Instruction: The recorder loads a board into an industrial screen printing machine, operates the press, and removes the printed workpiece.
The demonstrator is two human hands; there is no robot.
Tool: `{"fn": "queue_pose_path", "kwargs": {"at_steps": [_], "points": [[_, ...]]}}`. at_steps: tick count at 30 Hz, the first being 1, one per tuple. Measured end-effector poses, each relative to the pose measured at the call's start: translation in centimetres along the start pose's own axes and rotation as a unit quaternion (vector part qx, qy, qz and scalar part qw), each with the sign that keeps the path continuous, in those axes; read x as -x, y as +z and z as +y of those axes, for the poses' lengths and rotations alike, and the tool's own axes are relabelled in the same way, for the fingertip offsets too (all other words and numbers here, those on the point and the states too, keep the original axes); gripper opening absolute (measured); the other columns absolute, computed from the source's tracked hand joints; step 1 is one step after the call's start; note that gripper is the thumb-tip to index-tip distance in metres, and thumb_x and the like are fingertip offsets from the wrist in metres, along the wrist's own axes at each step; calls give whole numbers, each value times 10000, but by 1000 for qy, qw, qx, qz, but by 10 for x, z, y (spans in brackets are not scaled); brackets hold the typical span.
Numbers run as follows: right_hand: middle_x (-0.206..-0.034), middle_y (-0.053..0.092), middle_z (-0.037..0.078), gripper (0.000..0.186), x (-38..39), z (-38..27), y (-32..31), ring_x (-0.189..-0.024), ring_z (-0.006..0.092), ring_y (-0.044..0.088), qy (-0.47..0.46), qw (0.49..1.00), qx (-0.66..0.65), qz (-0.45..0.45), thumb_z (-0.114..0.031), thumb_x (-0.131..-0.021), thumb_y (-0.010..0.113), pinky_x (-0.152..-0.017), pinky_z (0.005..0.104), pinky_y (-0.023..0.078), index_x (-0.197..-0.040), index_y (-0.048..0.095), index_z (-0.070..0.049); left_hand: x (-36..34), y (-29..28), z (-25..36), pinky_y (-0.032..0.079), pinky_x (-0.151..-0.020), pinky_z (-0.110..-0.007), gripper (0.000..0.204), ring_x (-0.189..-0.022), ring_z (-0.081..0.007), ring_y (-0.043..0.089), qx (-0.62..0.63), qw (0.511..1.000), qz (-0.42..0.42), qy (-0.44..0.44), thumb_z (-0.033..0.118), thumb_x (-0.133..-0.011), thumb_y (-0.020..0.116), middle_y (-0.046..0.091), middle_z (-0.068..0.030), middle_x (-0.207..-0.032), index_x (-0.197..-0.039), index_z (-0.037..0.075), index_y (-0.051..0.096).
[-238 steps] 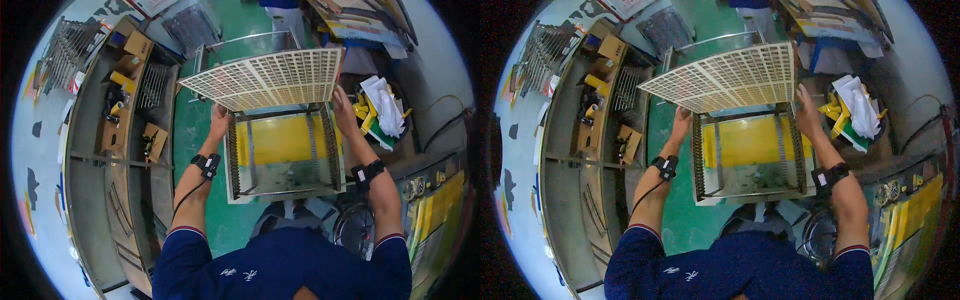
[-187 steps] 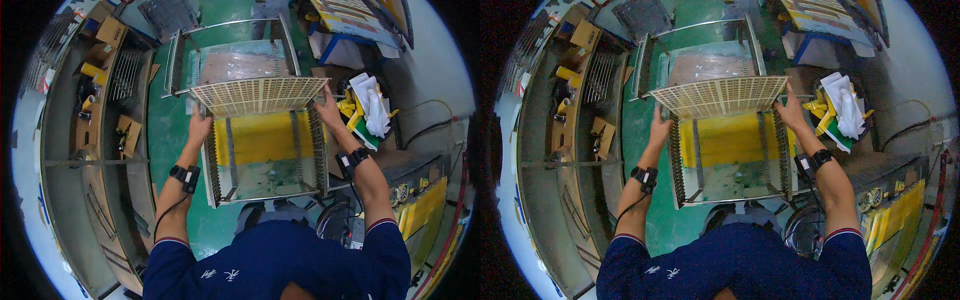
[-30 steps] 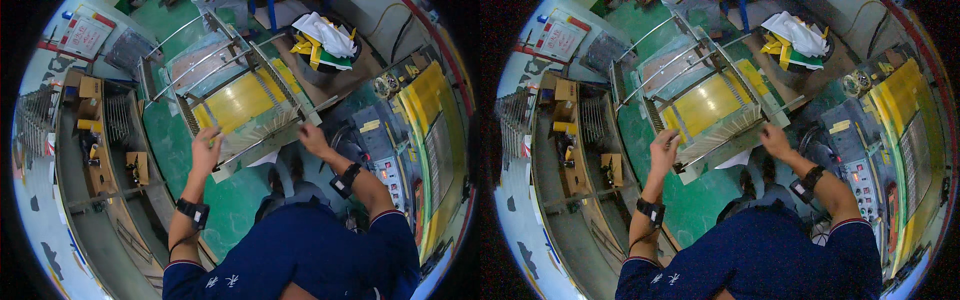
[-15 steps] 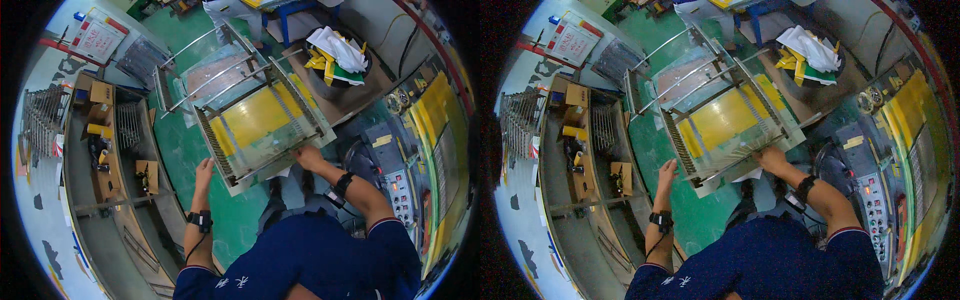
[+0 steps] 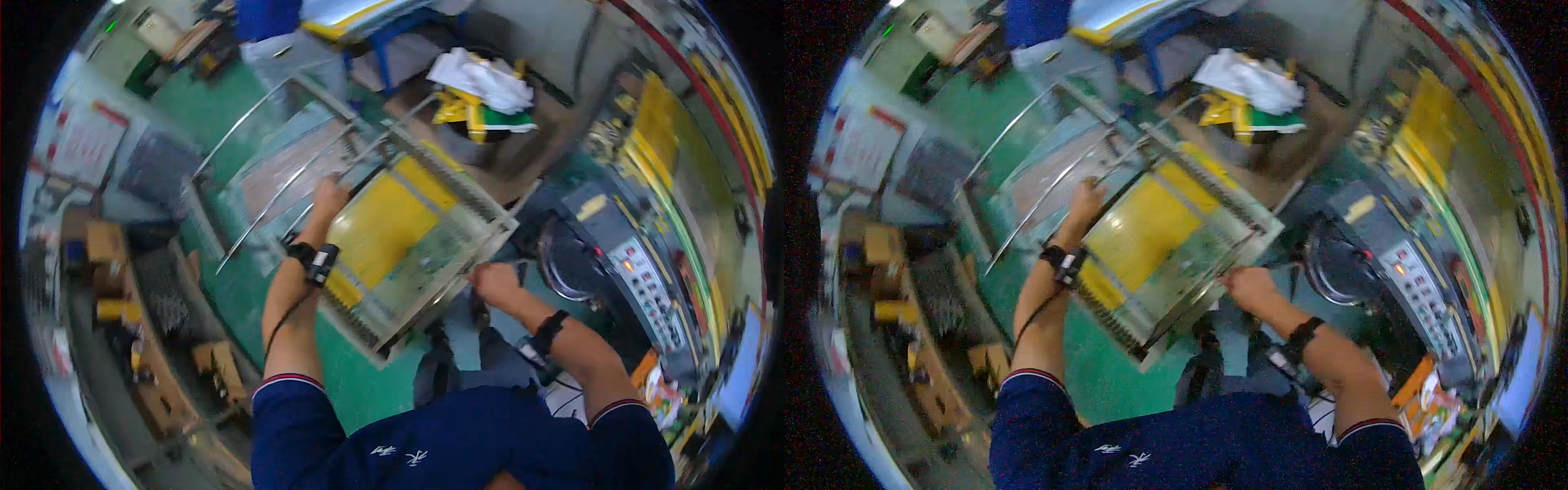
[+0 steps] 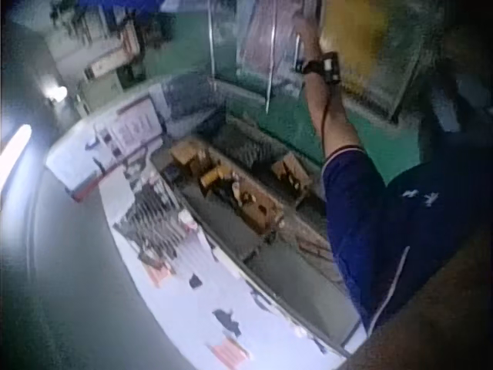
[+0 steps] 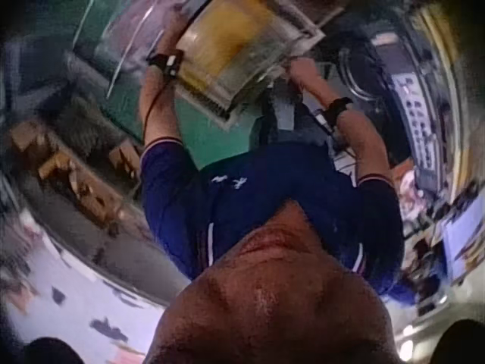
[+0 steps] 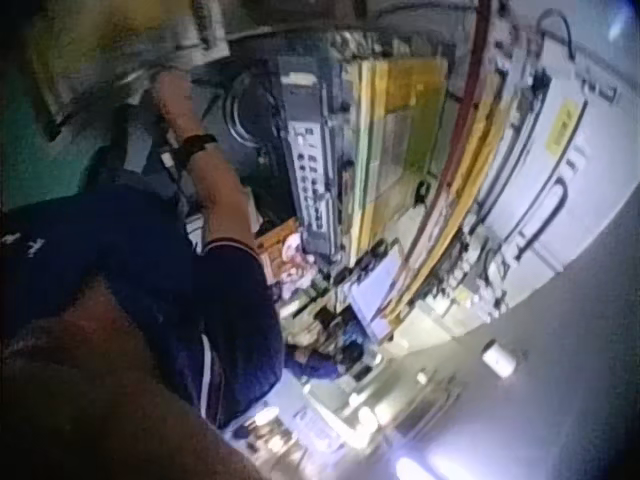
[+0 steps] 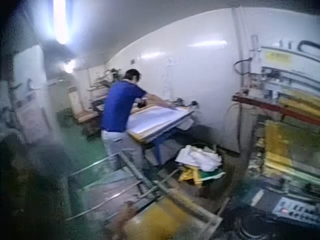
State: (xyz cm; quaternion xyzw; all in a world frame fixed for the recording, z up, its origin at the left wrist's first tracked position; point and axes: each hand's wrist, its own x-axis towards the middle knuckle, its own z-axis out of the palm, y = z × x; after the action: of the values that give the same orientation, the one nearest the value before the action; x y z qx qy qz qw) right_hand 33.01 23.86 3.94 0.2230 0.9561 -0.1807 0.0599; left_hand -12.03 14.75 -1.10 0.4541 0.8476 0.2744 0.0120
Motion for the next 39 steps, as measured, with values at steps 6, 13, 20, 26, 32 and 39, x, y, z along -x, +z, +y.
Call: {"fn": "queue_pose_path", "kwargs": {"at_steps": [6, 13, 20, 26, 32, 39], "points": [[-814, 673, 112, 356, 15, 24, 34, -793, 329, 674, 116, 993, -29, -15, -387, -937, 536, -635, 447, 534, -813, 669, -81, -104, 68, 35, 500, -701, -539, 612, -868, -417, 660, -181, 956, -212, -91, 572, -910, 485, 678, -256, -935, -945, 1, 705], [-852, 688, 102, 284, -15, -10, 3, -804, 329, 682, 51, 996, -34, -60, -345, -918, 535, -656, 449, 544, -938, 704, -118, -137, 53, -128, 488, -659, -490, 365, -788, -361, 655, -175, 940, -213, 202, 302, -886, 509, 668, -255, -865, -760, -1, 668], [-837, 680, 137, 340, 0, -17, 0, -785, 336, 674, 92, 995, -8, -32, -362, -954, 500, -640, 458, 534, -910, 673, -73, -120, 86, -51, 495, -802, -497, 334, -973, -425, 638, -112, 978, -153, -92, 258, -842, 542, 651, -292, -989, -872, -40, 691], [-770, 654, 164, 383, 13, -12, 12, -709, 361, 651, 89, 996, -19, -6, -404, -936, 541, -611, 474, 518, -817, 646, -55, -22, -22, 77, 514, -781, -438, 460, -931, -387, 663, -10, 956, -267, -118, 431, -866, 594, 683, -235, -982, -945, -10, 697], [-791, 673, 171, 402, 1, 7, 2, -727, 372, 660, 60, 998, -17, 15, -409, -947, 526, -624, 470, 524, -838, 656, -44, 161, -112, 219, 505, -674, -395, 267, -766, -330, 628, 188, 937, -253, 150, 269, -843, 709, 639, -144, -833, -950, 32, 651], [-781, 672, 163, 405, 3, 5, 9, -729, 368, 657, 43, 998, -30, 40, -411, -939, 537, -624, 475, 519, -801, 649, -46, 218, -109, 258, 498, -662, -426, 157, -764, -324, 605, 60, 985, -68, 147, 120, -757, 748, 605, -122, -811, -854, 67, 636]]}}
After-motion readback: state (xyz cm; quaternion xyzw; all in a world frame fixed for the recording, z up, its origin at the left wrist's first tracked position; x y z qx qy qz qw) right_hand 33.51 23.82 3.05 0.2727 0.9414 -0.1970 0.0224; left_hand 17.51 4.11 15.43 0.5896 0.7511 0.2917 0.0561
